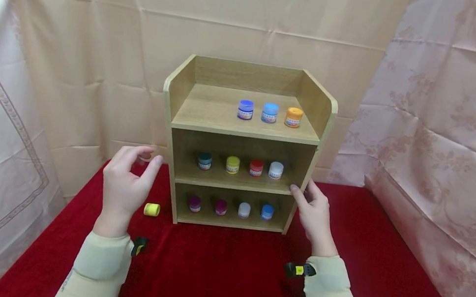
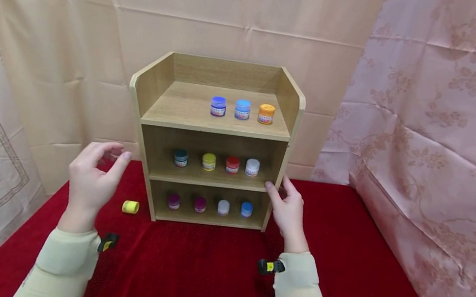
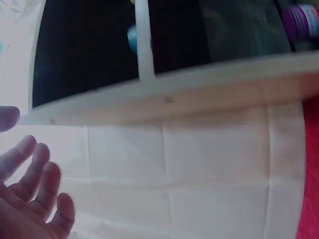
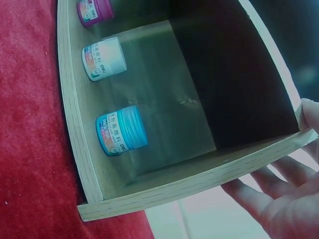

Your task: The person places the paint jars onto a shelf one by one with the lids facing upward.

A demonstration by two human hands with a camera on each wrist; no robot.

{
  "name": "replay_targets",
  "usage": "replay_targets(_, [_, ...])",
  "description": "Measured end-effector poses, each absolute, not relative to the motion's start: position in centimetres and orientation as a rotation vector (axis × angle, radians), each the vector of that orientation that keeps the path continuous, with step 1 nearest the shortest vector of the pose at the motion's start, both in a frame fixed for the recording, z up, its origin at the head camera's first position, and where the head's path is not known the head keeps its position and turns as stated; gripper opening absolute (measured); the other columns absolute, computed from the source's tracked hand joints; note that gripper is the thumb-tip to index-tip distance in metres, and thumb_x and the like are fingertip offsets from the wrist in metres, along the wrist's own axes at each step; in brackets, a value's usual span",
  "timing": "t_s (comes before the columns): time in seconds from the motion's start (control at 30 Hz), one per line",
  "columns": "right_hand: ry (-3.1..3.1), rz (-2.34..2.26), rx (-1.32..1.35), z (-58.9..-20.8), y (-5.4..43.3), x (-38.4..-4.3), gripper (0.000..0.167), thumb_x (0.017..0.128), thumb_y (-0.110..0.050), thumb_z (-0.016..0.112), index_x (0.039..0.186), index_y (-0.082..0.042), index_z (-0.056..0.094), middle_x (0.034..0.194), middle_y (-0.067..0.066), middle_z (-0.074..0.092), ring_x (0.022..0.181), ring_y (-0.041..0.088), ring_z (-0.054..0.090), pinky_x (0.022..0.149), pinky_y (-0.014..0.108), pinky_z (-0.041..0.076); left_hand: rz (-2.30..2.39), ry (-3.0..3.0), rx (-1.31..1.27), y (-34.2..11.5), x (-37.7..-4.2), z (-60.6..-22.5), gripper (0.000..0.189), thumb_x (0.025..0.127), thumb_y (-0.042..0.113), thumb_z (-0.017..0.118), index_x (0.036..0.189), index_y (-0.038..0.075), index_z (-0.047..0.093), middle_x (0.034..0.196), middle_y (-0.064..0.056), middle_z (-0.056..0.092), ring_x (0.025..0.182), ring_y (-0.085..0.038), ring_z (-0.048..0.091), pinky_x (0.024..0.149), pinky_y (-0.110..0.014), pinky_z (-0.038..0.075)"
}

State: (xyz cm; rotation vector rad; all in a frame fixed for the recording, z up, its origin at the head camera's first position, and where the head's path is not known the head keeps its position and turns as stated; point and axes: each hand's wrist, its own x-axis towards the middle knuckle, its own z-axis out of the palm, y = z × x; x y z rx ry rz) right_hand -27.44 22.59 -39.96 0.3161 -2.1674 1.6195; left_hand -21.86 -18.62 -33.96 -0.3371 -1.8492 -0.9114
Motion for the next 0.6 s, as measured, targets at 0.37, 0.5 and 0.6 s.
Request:
replay_targets(0.37, [-2.182, 1.610, 0.338, -39.9, 22.6, -27.5, 0.058, 0.100, -0.033, 0.067, 0.154, -0.025, 0.048, 0.145, 0.011, 0.057, 0.123, 0.034, 0.060, 0.097, 0.050, 0.051, -0.945, -2.456, -0.092, -21.9, -23.0, -36.4, 0.037, 0.097, 0.024, 0.067, 0.127, 0.003, 0.064, 0.125, -0.020, 0.058, 0.107, -0.037, 0.056, 0.087, -0.055, 0.050])
replay_targets(0.5, [-2.177, 1.610, 0.336, -39.8, 22.6, -27.4, 0.056, 0.100, -0.032, 0.067, 0.153, -0.024, 0.049, 0.143, 0.010, 0.059, 0.122, 0.033, 0.061, 0.097, 0.051, 0.051, -0.920, -2.620, -0.105, -22.9, -23.7, -37.4, 0.038, 0.096, 0.020, 0.067, 0.128, 0.000, 0.063, 0.128, -0.024, 0.055, 0.107, -0.041, 0.056, 0.088, -0.058, 0.049])
replay_targets(0.6, [-2.174, 1.612, 0.331, -39.8, 22.6, -27.4, 0.055, 0.100, -0.032, 0.067, 0.152, -0.024, 0.051, 0.142, 0.010, 0.059, 0.121, 0.032, 0.061, 0.097, 0.051, 0.051, -0.917, -2.729, -0.141, -23.4, -24.3, -38.2, 0.040, 0.094, 0.018, 0.068, 0.129, -0.002, 0.062, 0.129, -0.025, 0.057, 0.109, -0.043, 0.057, 0.090, -0.058, 0.049])
